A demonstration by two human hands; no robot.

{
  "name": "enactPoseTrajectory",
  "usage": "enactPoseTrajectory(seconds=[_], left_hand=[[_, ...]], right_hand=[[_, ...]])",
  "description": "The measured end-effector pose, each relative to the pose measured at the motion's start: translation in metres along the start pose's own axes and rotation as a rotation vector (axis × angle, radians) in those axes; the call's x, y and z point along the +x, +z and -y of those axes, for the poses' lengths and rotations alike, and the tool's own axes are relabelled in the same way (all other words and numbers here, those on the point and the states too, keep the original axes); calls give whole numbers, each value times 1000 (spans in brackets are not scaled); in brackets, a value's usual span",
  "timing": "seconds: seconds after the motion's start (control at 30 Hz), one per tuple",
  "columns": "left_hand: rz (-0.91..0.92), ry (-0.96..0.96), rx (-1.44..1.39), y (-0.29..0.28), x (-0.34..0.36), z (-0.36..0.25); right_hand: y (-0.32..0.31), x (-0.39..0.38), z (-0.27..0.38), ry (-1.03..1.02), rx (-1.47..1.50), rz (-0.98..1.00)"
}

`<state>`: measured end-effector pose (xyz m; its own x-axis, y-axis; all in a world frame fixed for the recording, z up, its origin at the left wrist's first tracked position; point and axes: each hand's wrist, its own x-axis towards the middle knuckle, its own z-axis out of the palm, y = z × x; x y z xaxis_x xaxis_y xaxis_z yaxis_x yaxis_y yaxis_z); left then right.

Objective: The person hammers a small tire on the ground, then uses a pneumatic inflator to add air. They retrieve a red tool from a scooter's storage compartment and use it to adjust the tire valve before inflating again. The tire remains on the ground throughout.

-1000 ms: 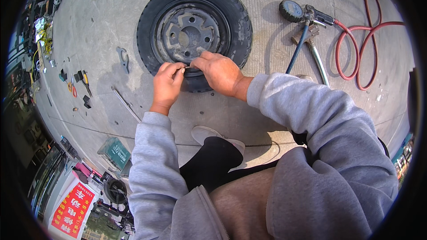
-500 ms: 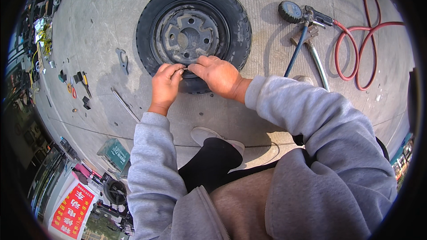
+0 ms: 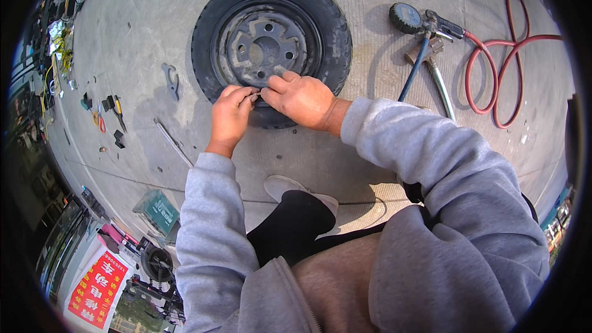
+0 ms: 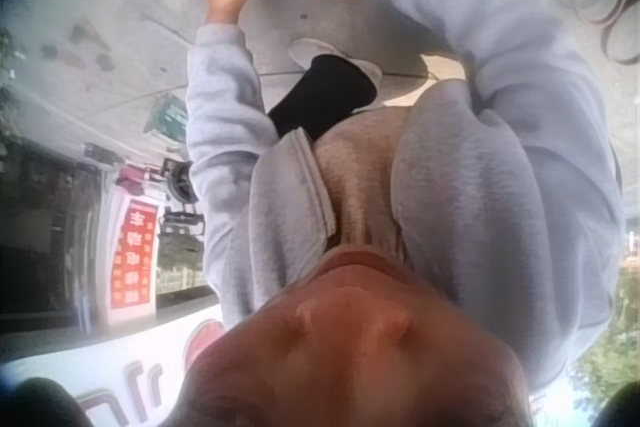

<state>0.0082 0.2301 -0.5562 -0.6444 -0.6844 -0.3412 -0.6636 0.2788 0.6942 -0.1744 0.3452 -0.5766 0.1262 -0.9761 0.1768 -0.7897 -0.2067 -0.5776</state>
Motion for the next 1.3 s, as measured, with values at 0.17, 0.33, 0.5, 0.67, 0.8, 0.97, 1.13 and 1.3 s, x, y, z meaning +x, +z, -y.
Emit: enactPoseTrajectory(seconds=[0.17,0.33,0.5,0.67,0.8,0.97,1.13,1.3], left_hand=[[-2,20,40,0,1,0],[-32,70,89,1,0,-1],[-73,95,113,4,0,-1],[-71,64,67,6,-2,1],[-83,15,9,9,-2,3],[-92,11,13,10,-3,6],[-103,55,63,9,-2,2],[-106,85,77,7,-4,-2]], right_hand=[[0,2,7,111,-16,2],[0,9,10,190,0,40],[0,18,12,376,119,175],[-2,20,10,389,188,52],[-1,18,6,373,147,77],[3,16,9,454,271,125],[-2,19,6,344,205,42],[-7,24,5,451,211,340]])
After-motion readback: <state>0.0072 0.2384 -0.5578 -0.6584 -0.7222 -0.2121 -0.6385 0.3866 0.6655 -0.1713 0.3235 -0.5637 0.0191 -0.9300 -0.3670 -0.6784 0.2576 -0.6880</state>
